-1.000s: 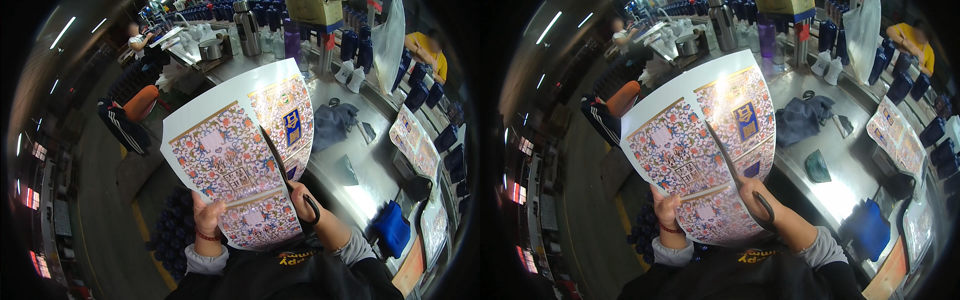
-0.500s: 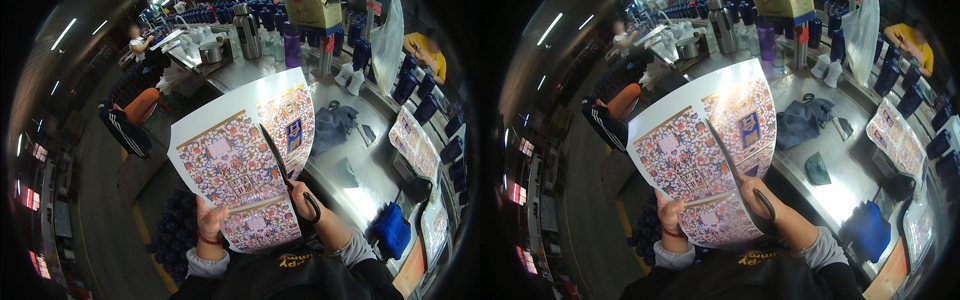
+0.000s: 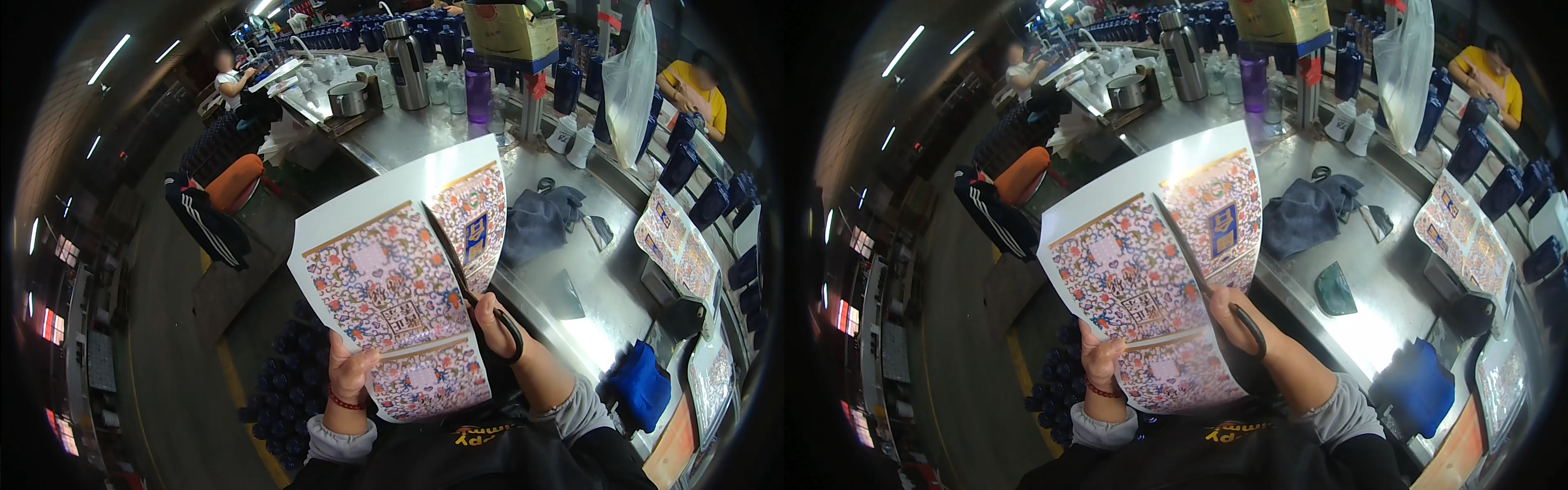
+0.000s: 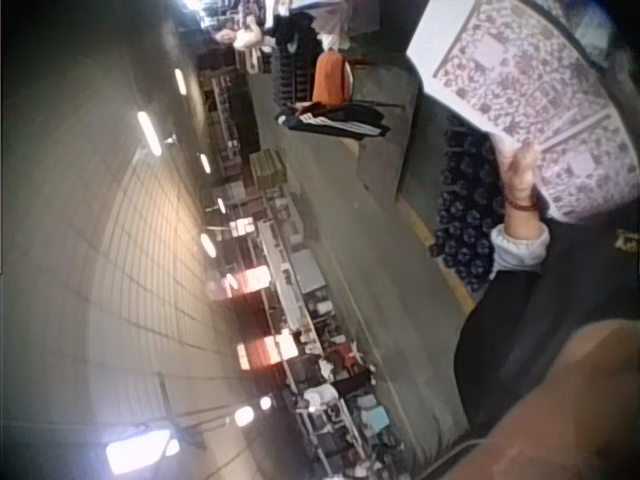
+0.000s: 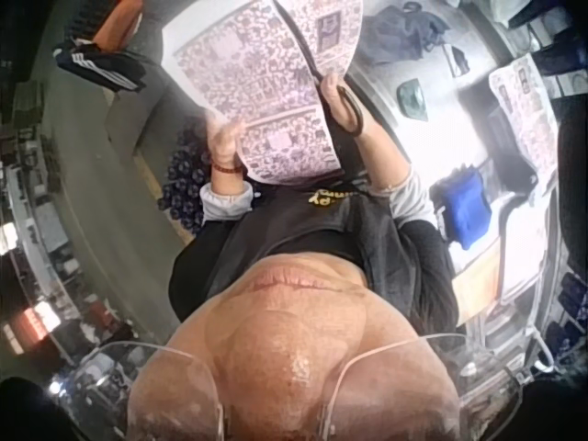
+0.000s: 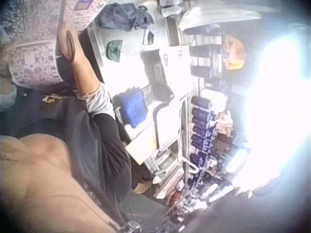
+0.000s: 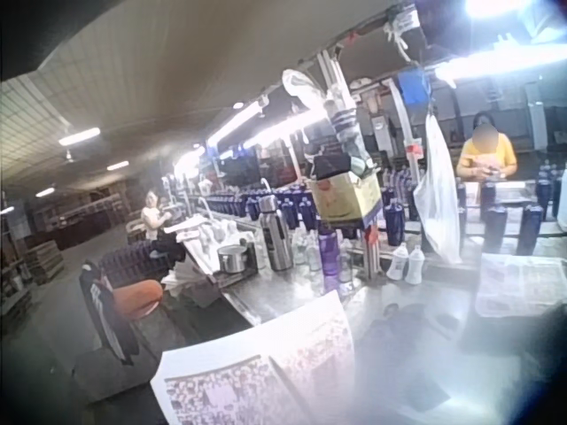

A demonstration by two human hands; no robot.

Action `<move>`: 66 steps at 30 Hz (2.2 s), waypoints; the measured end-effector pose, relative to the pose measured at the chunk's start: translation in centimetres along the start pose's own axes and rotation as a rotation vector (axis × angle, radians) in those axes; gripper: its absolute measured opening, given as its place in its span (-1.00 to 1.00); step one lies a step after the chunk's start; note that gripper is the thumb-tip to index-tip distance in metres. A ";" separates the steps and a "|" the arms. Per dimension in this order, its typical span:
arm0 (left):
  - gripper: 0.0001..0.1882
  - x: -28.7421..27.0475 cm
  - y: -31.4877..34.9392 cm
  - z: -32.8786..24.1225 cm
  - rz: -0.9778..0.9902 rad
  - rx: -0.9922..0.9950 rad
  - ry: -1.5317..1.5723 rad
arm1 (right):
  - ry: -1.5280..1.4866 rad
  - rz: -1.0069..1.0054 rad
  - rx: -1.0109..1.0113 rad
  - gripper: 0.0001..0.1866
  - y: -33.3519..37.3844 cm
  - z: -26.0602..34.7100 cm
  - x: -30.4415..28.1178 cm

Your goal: The person smooths a decorative label on a blue cylindrical container using a green sponge, then cuts a sheet of patterned labels with scissors and applies another label to a second container. The person handles the containers and label sheets on a stainless steel workbench.

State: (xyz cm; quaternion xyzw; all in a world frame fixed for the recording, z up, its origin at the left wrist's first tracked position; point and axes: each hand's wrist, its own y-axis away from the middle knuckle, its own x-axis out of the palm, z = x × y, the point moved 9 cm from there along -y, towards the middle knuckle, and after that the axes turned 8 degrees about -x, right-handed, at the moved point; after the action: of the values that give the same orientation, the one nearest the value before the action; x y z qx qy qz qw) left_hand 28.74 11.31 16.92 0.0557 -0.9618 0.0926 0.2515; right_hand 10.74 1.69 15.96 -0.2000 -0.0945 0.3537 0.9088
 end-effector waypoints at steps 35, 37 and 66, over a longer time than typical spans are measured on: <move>-0.34 -2.8 -28.5 12.1 0.302 -0.291 0.281 | -0.583 -0.380 0.258 -0.13 -22.0 -10.7 -13.8; -0.35 -3.3 -29.6 13.7 0.303 -0.313 0.281 | -0.583 -0.417 0.294 -0.16 -22.4 -12.5 -15.0; -0.29 -3.9 -31.1 17.5 0.237 -0.463 0.441 | -0.416 -0.554 0.403 -0.15 -23.1 -18.9 -19.8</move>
State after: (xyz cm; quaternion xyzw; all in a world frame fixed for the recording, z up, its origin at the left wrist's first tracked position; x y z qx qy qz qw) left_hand 28.63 -22.47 4.63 -0.1362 -0.8795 -0.0897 0.4470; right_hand 16.17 -32.83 8.30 0.0910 -0.2557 0.1399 0.9522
